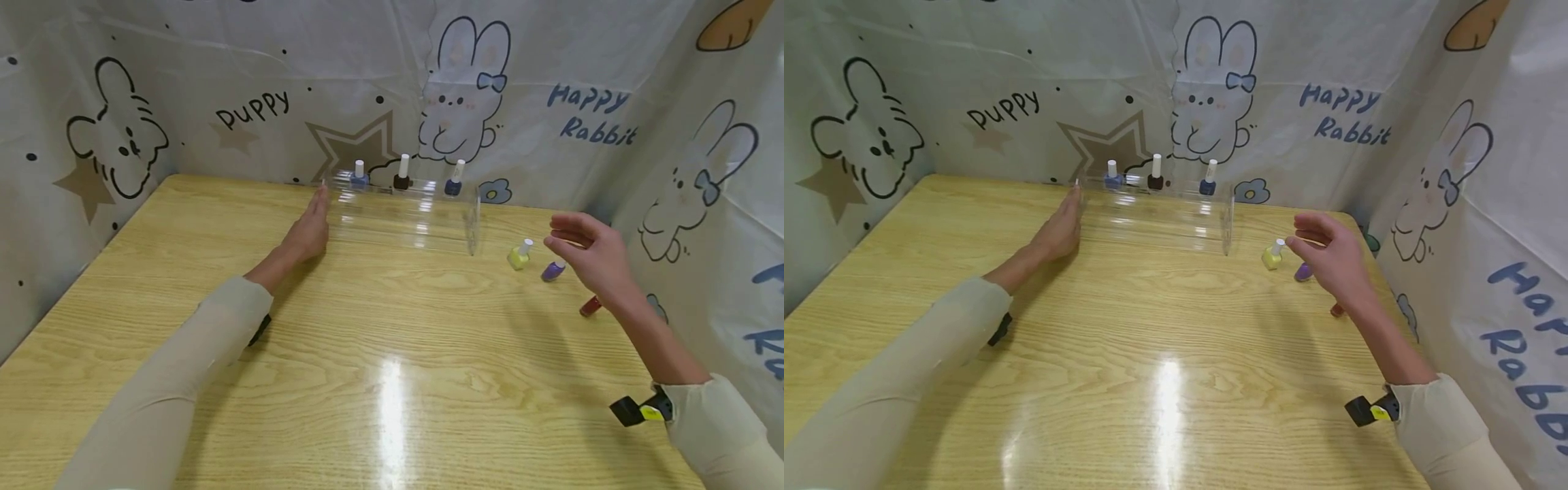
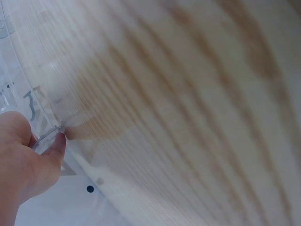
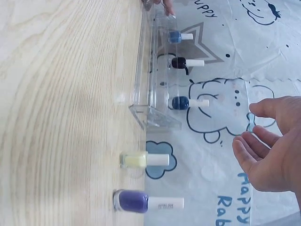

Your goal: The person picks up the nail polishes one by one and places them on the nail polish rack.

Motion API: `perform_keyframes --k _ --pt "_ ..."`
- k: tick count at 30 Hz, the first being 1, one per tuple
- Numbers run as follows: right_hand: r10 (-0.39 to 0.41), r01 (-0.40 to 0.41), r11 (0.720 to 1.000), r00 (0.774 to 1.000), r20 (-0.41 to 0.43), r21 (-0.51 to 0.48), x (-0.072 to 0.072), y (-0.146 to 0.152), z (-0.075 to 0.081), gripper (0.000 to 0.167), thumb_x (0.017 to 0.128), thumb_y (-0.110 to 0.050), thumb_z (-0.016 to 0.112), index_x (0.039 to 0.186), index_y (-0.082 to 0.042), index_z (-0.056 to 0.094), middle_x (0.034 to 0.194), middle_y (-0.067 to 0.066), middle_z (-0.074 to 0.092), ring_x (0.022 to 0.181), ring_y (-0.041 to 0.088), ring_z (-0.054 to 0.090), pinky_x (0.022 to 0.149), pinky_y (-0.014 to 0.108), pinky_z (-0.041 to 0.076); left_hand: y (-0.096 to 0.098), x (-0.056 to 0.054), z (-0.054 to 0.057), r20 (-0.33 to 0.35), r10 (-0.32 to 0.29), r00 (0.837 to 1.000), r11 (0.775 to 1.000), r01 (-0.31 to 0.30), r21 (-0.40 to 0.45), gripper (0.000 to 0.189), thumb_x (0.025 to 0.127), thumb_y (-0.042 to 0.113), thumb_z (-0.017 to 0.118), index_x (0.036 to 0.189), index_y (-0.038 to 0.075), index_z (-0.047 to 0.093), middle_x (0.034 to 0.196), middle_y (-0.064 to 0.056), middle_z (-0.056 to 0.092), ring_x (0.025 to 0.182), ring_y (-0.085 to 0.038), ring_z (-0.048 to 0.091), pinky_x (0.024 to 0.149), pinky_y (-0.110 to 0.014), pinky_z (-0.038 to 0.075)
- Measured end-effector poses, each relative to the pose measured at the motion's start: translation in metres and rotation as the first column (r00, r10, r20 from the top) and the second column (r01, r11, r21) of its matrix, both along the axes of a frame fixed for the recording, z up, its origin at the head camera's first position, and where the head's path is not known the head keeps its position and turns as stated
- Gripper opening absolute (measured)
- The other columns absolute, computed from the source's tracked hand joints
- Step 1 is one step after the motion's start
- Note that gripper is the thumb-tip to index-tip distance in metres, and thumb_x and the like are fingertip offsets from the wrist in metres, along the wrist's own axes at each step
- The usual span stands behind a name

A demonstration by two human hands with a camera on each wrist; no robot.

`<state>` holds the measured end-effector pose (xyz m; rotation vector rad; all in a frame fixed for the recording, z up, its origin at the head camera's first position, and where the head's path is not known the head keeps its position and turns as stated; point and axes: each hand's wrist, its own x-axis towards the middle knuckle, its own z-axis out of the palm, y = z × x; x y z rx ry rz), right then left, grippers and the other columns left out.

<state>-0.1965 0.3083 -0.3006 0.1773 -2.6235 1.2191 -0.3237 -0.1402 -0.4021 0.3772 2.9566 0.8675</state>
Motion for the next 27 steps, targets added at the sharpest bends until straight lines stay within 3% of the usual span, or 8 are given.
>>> perform_keyframes --k 6,10,14,20,23,27 --pt "-0.035 0.035 0.999 0.999 0.003 -0.022 0.009 0.019 -0.004 0.043 0.098 -0.022 0.066 0.132 0.003 0.058 0.115 -0.012 0.06 0.102 -0.004 0.056 0.085 0.008 0.045 0.0 0.0 0.0 -0.002 0.003 1.0 1.0 -0.003 -0.011 0.073 0.103 0.0 0.03 0.157 0.009 -0.019 0.166 -0.016 -0.007 0.089 -0.039 0.058 0.057 -0.038 0.045" --pt "-0.079 0.079 0.996 0.997 -0.012 -0.035 0.01 0.031 -0.007 0.042 0.097 -0.02 0.068 0.13 0.004 0.059 0.109 -0.02 0.059 0.099 -0.005 0.057 0.084 0.007 0.045 0.0 0.0 -0.001 -0.004 -0.004 1.0 1.0 0.004 0.002 0.074 0.102 0.0 0.03 0.157 0.009 -0.018 0.166 -0.016 -0.008 0.105 -0.042 0.057 0.057 -0.039 0.046" --pt "-0.135 0.134 0.99 0.991 -0.013 -0.048 0.013 0.046 -0.008 0.035 0.096 -0.018 0.069 0.126 -0.002 0.062 0.104 -0.025 0.059 0.096 -0.006 0.057 0.082 0.006 0.044 0.0 0.001 -0.001 -0.01 -0.016 1.0 1.0 0.016 -0.004 0.073 0.102 -0.002 0.029 0.157 0.007 -0.018 0.165 -0.017 -0.01 0.121 -0.044 0.051 0.058 -0.038 0.047" --pt "-0.154 0.153 0.985 0.988 -0.018 -0.079 0.018 0.072 -0.013 0.026 0.095 -0.008 0.069 0.12 -0.015 0.065 0.101 -0.026 0.06 0.093 -0.008 0.057 0.08 0.005 0.044 0.0 0.0 -0.001 -0.009 -0.02 1.0 1.0 0.02 0.015 0.074 0.101 -0.002 0.028 0.157 0.009 -0.019 0.165 -0.013 -0.013 0.122 -0.046 0.048 0.058 -0.039 0.047" --pt "-0.176 0.177 0.984 0.984 0.026 -0.014 0.021 0.081 -0.016 0.031 0.096 -0.014 0.068 0.126 -0.007 0.063 0.105 -0.021 0.059 0.093 -0.009 0.054 0.079 0.004 0.043 0.0 -0.001 -0.002 -0.008 -0.014 1.0 1.0 0.014 0.018 0.073 0.101 -0.001 0.028 0.157 0.01 -0.019 0.165 -0.013 -0.013 0.113 -0.046 0.053 0.058 -0.039 0.047" --pt "-0.187 0.175 0.979 0.974 0.125 0.105 0.024 0.092 -0.02 0.055 0.098 -0.027 0.066 0.14 0.005 0.051 0.125 0.007 0.06 0.096 -0.009 0.049 0.077 0.003 0.041 0.0 -0.001 -0.001 -0.006 -0.008 1.0 1.0 0.008 0.009 0.073 0.101 -0.001 0.028 0.157 0.009 -0.018 0.166 -0.014 -0.011 0.121 -0.046 0.049 0.059 -0.039 0.048"
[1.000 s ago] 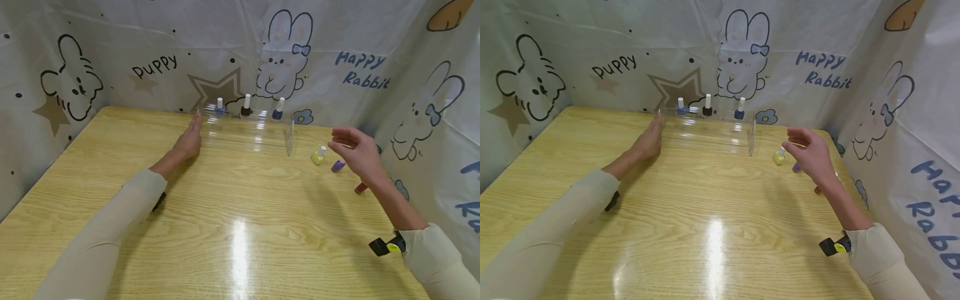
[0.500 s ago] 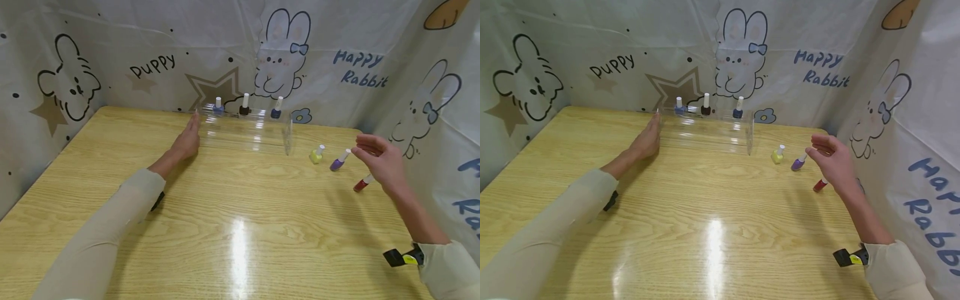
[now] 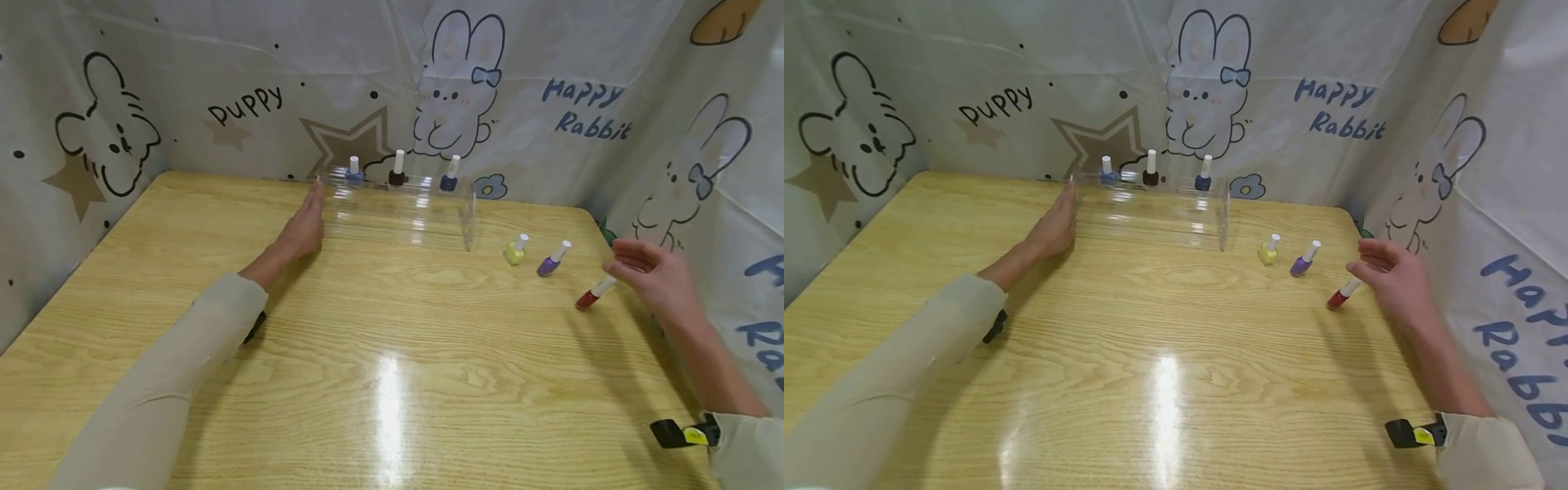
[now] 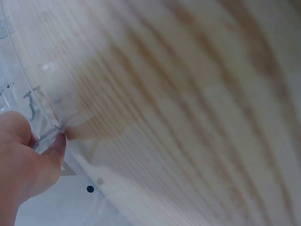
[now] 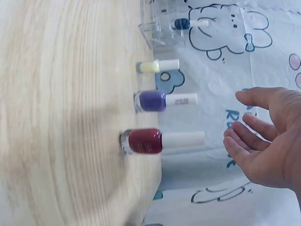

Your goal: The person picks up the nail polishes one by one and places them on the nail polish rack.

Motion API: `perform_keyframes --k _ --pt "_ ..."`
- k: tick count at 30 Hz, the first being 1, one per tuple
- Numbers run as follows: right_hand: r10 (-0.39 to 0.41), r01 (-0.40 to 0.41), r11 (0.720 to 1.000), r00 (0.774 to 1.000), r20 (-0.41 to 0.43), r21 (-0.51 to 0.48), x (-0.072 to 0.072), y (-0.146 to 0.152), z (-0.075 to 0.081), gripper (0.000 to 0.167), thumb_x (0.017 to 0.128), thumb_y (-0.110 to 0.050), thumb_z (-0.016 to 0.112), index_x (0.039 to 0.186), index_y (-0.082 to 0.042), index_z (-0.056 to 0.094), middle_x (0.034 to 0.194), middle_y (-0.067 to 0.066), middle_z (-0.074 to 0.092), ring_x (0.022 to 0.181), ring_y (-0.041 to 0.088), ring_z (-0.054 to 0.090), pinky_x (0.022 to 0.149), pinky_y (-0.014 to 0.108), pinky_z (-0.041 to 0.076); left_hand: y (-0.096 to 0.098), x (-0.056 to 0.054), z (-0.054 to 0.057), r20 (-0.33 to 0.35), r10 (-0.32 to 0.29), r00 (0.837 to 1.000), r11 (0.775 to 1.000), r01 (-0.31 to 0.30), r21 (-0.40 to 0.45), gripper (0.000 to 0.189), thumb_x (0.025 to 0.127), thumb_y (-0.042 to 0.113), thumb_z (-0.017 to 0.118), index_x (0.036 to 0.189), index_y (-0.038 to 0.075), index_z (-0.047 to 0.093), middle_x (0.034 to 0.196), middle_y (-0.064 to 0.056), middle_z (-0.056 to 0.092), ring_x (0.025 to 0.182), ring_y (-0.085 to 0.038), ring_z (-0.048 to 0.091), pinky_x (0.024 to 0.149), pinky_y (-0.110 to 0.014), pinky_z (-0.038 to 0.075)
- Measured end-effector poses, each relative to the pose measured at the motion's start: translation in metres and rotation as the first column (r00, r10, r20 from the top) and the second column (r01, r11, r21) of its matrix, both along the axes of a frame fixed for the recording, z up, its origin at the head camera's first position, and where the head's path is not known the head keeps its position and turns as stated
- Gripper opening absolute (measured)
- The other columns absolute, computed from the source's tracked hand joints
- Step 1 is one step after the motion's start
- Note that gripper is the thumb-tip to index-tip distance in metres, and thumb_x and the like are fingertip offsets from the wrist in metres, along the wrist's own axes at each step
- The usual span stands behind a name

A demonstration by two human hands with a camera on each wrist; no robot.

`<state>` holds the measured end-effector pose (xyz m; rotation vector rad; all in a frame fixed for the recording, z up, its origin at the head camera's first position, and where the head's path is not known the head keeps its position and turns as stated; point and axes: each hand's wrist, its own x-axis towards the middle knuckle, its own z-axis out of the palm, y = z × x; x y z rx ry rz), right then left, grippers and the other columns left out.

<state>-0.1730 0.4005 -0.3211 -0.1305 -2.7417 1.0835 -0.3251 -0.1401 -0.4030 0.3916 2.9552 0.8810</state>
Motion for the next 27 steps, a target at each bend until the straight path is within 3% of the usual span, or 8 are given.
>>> perform_keyframes --k 3,9,13,16,20,22,26,27 --pt "0.012 -0.014 0.999 0.998 0.057 0.034 0.001 0.009 -0.005 0.062 0.099 -0.031 0.064 0.145 0.007 0.044 0.137 0.026 0.051 0.1 -0.005 0.048 0.076 0.003 0.04 0.0 0.0 0.0 -0.003 -0.006 1.0 1.0 0.006 -0.003 0.071 0.102 0.0 0.027 0.157 0.007 -0.017 0.166 -0.014 -0.011 0.139 -0.043 0.033 0.063 -0.041 0.047" --pt "0.058 -0.063 0.997 0.989 0.139 0.037 0.002 0.027 -0.014 0.07 0.099 -0.035 0.064 0.15 0.005 0.038 0.144 0.032 0.045 0.117 0.015 0.054 0.074 0.003 0.039 0.001 0.001 0.001 0.015 -0.001 1.0 1.0 0.001 0.012 0.071 0.102 0.0 0.026 0.157 0.009 -0.018 0.165 -0.009 -0.014 0.145 -0.04 0.022 0.065 -0.042 0.047" --pt "0.082 -0.086 0.996 0.981 0.174 0.017 0.002 0.038 -0.024 0.072 0.097 -0.034 0.067 0.148 0.007 0.038 0.141 0.03 0.048 0.105 -0.002 0.055 0.072 0.006 0.041 0.0 0.001 0.001 0.013 0.004 1.0 1.0 -0.004 0.012 0.072 0.102 0.0 0.026 0.157 0.01 -0.018 0.166 -0.01 -0.012 0.143 -0.041 0.028 0.06 -0.04 0.046" --pt "0.114 -0.112 0.994 0.974 0.194 -0.019 0.002 0.047 -0.034 0.07 0.096 -0.03 0.07 0.145 0.009 0.039 0.123 0.003 0.06 0.091 -0.019 0.047 0.071 0.008 0.042 0.0 0.0 0.001 0.007 0.004 1.0 1.0 -0.004 0.004 0.072 0.102 0.0 0.027 0.157 0.01 -0.018 0.166 -0.013 -0.01 0.142 -0.041 0.029 0.059 -0.039 0.046" --pt "0.168 -0.157 0.985 0.963 0.211 -0.067 0.001 0.058 -0.044 0.062 0.095 -0.023 0.071 0.14 0.009 0.043 0.109 -0.028 0.053 0.089 -0.021 0.05 0.071 0.01 0.044 0.001 0.0 0.001 0.008 -0.003 1.0 1.0 0.003 0.012 0.072 0.102 -0.001 0.027 0.157 0.01 -0.018 0.166 -0.012 -0.011 0.145 -0.039 0.022 0.065 -0.043 0.047" --pt "0.186 -0.175 0.982 0.957 0.222 -0.068 0.0 0.062 -0.048 0.06 0.095 -0.021 0.071 0.139 0.009 0.044 0.11 -0.027 0.055 0.089 -0.021 0.051 0.071 0.01 0.044 0.001 0.0 0.001 0.011 -0.004 1.0 1.0 0.004 0.013 0.072 0.102 -0.001 0.027 0.157 0.01 -0.018 0.166 -0.011 -0.013 0.147 -0.038 0.017 0.072 -0.046 0.048" --pt "0.224 -0.216 0.974 0.945 0.239 -0.063 -0.003 0.067 -0.056 0.065 0.096 -0.019 0.07 0.142 0.013 0.039 0.123 -0.001 0.062 0.091 -0.02 0.051 0.073 0.01 0.045 0.001 0.0 0.001 0.024 0.003 1.0 1.0 -0.003 0.004 0.072 0.102 0.0 0.026 0.157 0.011 -0.019 0.165 -0.009 -0.015 0.148 -0.036 0.013 0.077 -0.048 0.047" --pt "0.223 -0.214 0.975 0.945 0.241 -0.061 -0.004 0.067 -0.059 0.067 0.095 -0.02 0.071 0.142 0.014 0.038 0.121 -0.003 0.063 0.091 -0.02 0.051 0.074 0.009 0.045 0.001 0.0 0.002 0.027 0.005 1.0 1.0 -0.005 0.001 0.072 0.102 0.0 0.026 0.157 0.011 -0.02 0.165 -0.009 -0.015 0.148 -0.036 0.013 0.076 -0.047 0.047"
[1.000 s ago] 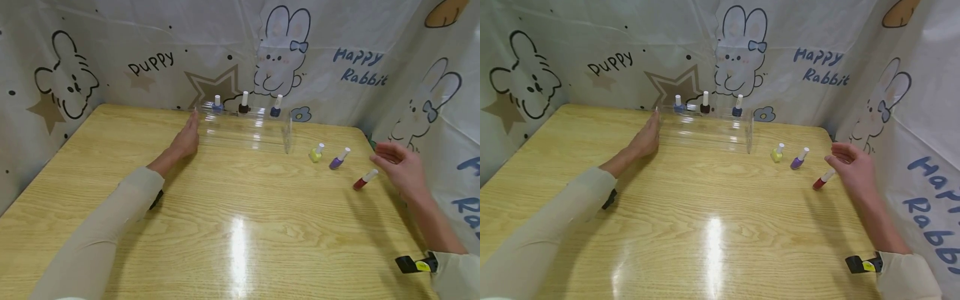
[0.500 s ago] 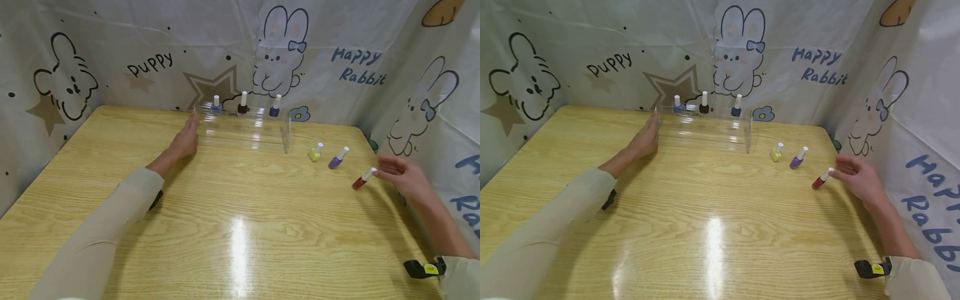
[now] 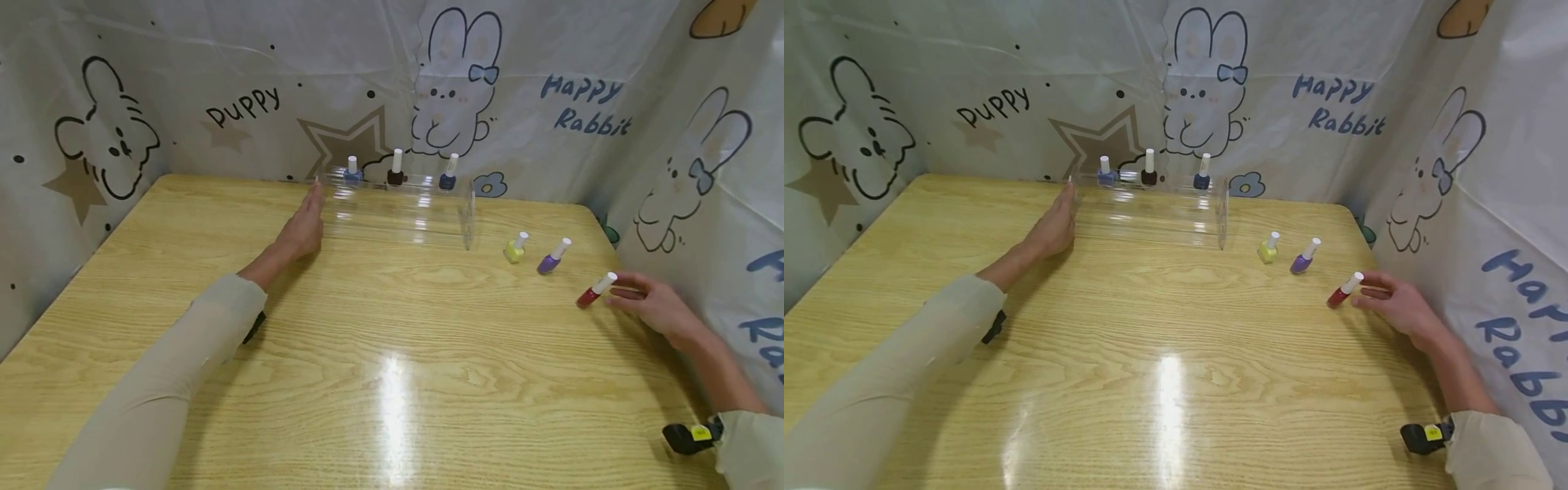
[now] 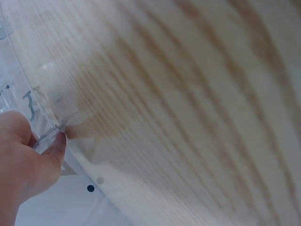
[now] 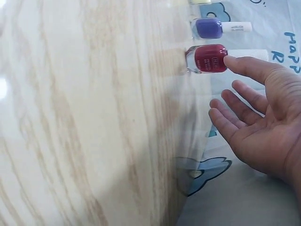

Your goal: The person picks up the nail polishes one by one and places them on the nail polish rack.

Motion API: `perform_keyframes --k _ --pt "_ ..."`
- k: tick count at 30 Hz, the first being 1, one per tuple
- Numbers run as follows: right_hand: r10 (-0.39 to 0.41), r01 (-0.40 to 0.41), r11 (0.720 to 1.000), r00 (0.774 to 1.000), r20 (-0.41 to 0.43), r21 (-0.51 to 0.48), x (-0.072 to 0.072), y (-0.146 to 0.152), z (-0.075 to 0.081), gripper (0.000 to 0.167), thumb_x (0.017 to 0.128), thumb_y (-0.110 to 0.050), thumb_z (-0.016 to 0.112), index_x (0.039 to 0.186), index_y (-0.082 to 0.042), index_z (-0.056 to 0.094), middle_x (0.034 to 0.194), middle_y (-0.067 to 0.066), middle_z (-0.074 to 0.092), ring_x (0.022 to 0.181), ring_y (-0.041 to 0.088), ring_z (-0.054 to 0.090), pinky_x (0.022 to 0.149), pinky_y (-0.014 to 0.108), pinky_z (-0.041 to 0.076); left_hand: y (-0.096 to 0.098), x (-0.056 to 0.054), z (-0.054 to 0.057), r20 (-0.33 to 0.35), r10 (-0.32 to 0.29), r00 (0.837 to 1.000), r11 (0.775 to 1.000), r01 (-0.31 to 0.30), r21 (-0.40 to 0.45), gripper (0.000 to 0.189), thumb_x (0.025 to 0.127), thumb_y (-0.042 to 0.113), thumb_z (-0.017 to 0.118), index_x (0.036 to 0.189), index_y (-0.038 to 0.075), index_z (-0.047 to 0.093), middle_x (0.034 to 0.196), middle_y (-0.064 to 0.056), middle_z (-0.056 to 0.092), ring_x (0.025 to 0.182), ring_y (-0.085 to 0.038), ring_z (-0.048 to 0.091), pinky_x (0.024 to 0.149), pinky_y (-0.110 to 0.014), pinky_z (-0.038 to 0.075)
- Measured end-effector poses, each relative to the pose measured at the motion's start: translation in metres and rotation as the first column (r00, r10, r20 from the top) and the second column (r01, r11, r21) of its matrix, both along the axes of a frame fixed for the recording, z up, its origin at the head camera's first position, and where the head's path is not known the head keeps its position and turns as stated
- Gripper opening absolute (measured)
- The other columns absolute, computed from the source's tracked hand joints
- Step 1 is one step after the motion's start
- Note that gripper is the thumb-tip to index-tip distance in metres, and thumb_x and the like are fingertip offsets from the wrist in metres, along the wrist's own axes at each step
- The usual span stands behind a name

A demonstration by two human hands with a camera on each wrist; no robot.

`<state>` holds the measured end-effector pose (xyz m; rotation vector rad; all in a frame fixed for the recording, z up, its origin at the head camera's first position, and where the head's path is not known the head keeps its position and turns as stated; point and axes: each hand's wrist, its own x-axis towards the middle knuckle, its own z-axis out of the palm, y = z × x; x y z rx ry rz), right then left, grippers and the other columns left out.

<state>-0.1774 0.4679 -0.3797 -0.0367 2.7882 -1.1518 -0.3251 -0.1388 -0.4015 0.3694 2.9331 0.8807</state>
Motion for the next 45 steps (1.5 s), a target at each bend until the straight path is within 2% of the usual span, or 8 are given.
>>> perform_keyframes --k 7,13,19,24,28,32,34,45 --pt "0.016 -0.016 1.0 1.0 0.016 -0.017 -0.005 -0.006 -0.009 0.069 0.095 -0.021 0.071 0.145 0.013 0.038 0.128 0.006 0.061 0.094 -0.016 0.053 0.075 0.011 0.044 -0.001 0.002 0.0 -0.002 -0.013 1.0 1.0 0.013 -0.018 0.071 0.103 0.0 0.027 0.156 0.008 -0.02 0.165 -0.012 -0.015 0.149 -0.036 0.01 0.084 -0.049 0.045" --pt "0.029 -0.028 0.988 1.0 0.006 -0.151 -0.006 -0.009 -0.014 0.05 0.095 -0.014 0.071 0.137 0.005 0.05 0.106 -0.03 0.059 0.093 -0.012 0.059 0.075 0.013 0.047 -0.002 0.002 -0.001 -0.002 -0.015 1.0 1.0 0.015 -0.008 0.071 0.104 0.001 0.027 0.156 0.008 -0.02 0.165 -0.016 -0.012 0.148 -0.037 0.013 0.084 -0.05 0.046" --pt "0.042 -0.044 0.993 0.999 -0.026 -0.107 -0.008 -0.013 -0.018 0.04 0.095 -0.011 0.07 0.129 0.003 0.057 0.103 -0.005 0.074 0.092 -0.009 0.062 0.072 0.014 0.045 -0.002 0.001 -0.003 -0.005 -0.012 1.0 1.0 0.012 -0.006 0.071 0.103 0.001 0.028 0.157 0.007 -0.019 0.165 -0.016 -0.01 0.149 -0.036 0.011 0.088 -0.051 0.045" --pt "0.012 -0.012 1.0 0.999 -0.042 0.002 -0.007 -0.019 -0.016 0.048 0.095 -0.019 0.072 0.129 0.011 0.056 0.103 -0.004 0.071 0.086 -0.01 0.058 0.07 0.015 0.045 -0.002 0.001 -0.002 -0.003 -0.012 1.0 1.0 0.012 0.002 0.071 0.103 0.0 0.027 0.157 0.008 -0.019 0.165 -0.016 -0.011 0.148 -0.037 0.014 0.085 -0.051 0.045" --pt "-0.007 0.01 0.999 0.998 -0.06 0.052 -0.008 -0.02 -0.02 0.046 0.094 -0.021 0.072 0.126 0.01 0.058 0.107 0.012 0.069 0.084 -0.01 0.056 0.069 0.017 0.044 -0.002 0.002 0.0 -0.001 -0.007 1.0 1.0 0.007 0.002 0.071 0.103 0.0 0.027 0.157 0.009 -0.019 0.165 -0.014 -0.012 0.148 -0.037 0.013 0.092 -0.052 0.043" --pt "-0.015 0.024 0.995 0.996 -0.084 0.1 -0.008 -0.022 -0.023 0.041 0.095 -0.023 0.071 0.118 0.009 0.061 0.111 0.025 0.066 0.083 -0.008 0.055 0.069 0.018 0.042 -0.001 0.002 0.001 0.009 0.0 1.0 1.0 0.0 -0.009 0.071 0.103 0.0 0.025 0.156 0.01 -0.02 0.165 -0.012 -0.013 0.145 -0.04 0.021 0.084 -0.05 0.046" --pt "-0.016 0.026 0.993 0.996 -0.093 0.112 -0.007 -0.022 -0.025 0.04 0.096 -0.024 0.07 0.116 0.009 0.062 0.111 0.027 0.065 0.082 -0.008 0.054 0.07 0.018 0.042 -0.001 0.002 0.002 0.015 0.003 1.0 1.0 -0.002 -0.014 0.071 0.103 0.0 0.025 0.156 0.011 -0.021 0.165 -0.012 -0.013 0.143 -0.042 0.026 0.076 -0.049 0.046" --pt "-0.041 0.051 0.996 0.992 -0.121 0.078 -0.005 -0.026 -0.024 0.046 0.096 -0.028 0.07 0.123 0.007 0.063 0.117 0.029 0.065 0.086 -0.013 0.052 0.073 0.015 0.042 -0.001 0.001 0.001 0.016 0.002 1.0 1.0 -0.002 -0.011 0.07 0.104 0.002 0.024 0.157 0.012 -0.021 0.166 -0.014 -0.01 0.144 -0.042 0.023 0.079 -0.05 0.046"
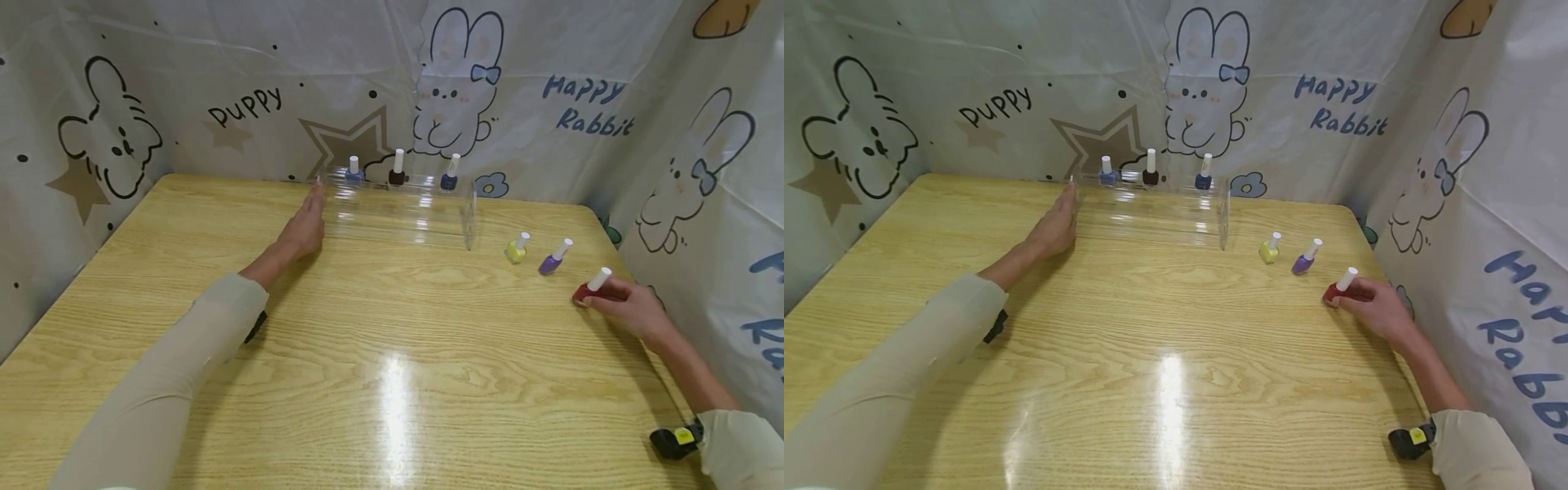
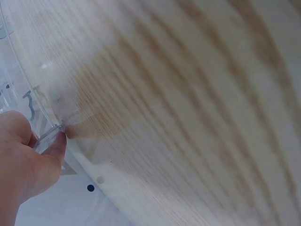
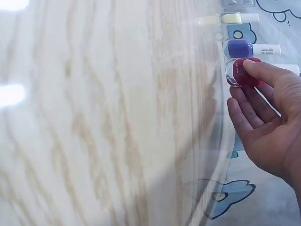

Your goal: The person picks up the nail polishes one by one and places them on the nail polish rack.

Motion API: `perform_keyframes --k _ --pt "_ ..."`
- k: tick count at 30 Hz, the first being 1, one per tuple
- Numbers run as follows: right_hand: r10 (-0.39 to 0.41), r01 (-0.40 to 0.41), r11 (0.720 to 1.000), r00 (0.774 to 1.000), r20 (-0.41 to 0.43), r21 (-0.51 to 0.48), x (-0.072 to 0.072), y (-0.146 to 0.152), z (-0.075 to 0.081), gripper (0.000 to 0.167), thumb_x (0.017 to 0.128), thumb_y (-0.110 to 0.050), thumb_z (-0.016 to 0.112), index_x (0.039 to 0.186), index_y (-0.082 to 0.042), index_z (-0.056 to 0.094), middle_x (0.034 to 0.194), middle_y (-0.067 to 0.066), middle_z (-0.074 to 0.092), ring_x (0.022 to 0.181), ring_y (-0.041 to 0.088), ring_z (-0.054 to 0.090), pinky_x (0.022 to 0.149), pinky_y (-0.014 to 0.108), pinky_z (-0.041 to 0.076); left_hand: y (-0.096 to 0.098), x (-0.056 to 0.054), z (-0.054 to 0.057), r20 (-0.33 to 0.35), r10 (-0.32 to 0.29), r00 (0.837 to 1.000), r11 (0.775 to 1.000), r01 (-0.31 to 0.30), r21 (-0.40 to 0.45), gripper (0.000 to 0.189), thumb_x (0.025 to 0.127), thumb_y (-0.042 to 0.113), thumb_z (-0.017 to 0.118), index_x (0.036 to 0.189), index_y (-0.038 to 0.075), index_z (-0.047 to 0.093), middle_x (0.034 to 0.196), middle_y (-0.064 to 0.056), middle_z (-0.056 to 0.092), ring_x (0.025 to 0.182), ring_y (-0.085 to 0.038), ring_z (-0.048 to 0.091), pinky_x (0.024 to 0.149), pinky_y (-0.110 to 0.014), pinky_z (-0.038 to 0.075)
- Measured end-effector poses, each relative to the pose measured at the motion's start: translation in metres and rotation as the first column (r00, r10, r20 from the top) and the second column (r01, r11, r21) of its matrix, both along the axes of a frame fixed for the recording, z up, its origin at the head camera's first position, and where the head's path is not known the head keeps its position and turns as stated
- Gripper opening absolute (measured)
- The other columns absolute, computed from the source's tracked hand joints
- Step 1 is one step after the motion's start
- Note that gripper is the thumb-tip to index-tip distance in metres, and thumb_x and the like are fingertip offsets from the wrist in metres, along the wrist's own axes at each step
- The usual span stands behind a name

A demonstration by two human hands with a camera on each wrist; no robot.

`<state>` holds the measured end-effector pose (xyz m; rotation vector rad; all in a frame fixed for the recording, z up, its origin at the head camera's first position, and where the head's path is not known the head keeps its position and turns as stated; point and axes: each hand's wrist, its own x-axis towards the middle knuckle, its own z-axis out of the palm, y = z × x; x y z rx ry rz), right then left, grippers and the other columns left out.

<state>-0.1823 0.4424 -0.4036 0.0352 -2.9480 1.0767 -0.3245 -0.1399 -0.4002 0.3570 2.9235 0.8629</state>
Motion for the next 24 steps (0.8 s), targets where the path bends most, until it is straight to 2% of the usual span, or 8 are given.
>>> perform_keyframes --k 5,8,11,15,19,24 --pt "-0.02 0.021 1.0 1.0 0.023 -0.014 0.001 -0.01 0.013 0.052 0.096 -0.033 0.068 0.127 0.008 0.061 0.119 0.024 0.064 0.087 -0.011 0.051 0.073 0.017 0.042 -0.001 0.001 0.0 0.005 0.005 1.0 1.0 -0.005 0.013 0.071 0.104 0.002 0.025 0.157 0.013 -0.021 0.166 -0.012 -0.011 0.146 -0.04 0.019 0.079 -0.05 0.045" --pt "-0.013 0.013 1.0 1.0 -0.008 -0.022 0.001 -0.019 0.023 0.049 0.097 -0.031 0.068 0.125 0.008 0.062 0.114 0.018 0.066 0.085 -0.012 0.053 0.072 0.014 0.043 -0.001 0.0 0.0 0.007 0.001 1.0 1.0 -0.001 0.013 0.071 0.104 0.002 0.026 0.157 0.013 -0.02 0.166 -0.01 -0.012 0.146 -0.039 0.018 0.078 -0.05 0.045" --pt "-0.001 0.0 1.0 0.999 -0.052 -0.016 -0.002 -0.031 0.034 0.045 0.097 -0.03 0.068 0.121 0.007 0.064 0.111 0.017 0.067 0.083 -0.011 0.055 0.071 0.013 0.044 -0.001 0.0 -0.001 0.009 0.001 1.0 1.0 -0.001 0.012 0.071 0.104 0.002 0.026 0.157 0.013 -0.02 0.166 -0.009 -0.013 0.147 -0.038 0.017 0.077 -0.05 0.044" --pt "0.029 -0.031 0.999 0.997 -0.068 -0.021 -0.008 -0.049 0.048 0.046 0.099 -0.031 0.064 0.126 0.006 0.062 0.117 0.024 0.065 0.086 -0.007 0.056 0.071 0.015 0.044 -0.002 -0.001 -0.001 0.006 0.004 1.0 1.0 -0.004 0.007 0.071 0.104 0.002 0.026 0.157 0.013 -0.021 0.166 -0.01 -0.013 0.148 -0.037 0.014 0.082 -0.051 0.044" --pt "0.061 -0.063 0.998 0.993 -0.099 -0.014 -0.015 -0.066 0.058 0.046 0.102 -0.032 0.06 0.13 0.005 0.06 0.118 0.024 0.064 0.089 0.002 0.056 0.073 0.02 0.043 -0.001 0.001 0.0 0.002 0.007 1.0 1.0 -0.007 0.014 0.071 0.104 0.002 0.027 0.157 0.013 -0.02 0.166 -0.01 -0.012 0.147 -0.039 0.018 0.08 -0.051 0.045" --pt "0.089 -0.094 0.995 0.987 -0.135 -0.03 -0.028 -0.088 0.07 0.045 0.101 -0.031 0.062 0.13 0.003 0.062 0.119 0.022 0.065 0.092 0.007 0.059 0.074 0.017 0.046 0.0 0.002 0.001 -0.012 0.001 1.0 1.0 -0.001 0.009 0.07 0.104 0.002 0.026 0.157 0.011 -0.019 0.166 -0.012 -0.01 0.146 -0.04 0.02 0.084 -0.053 0.045"
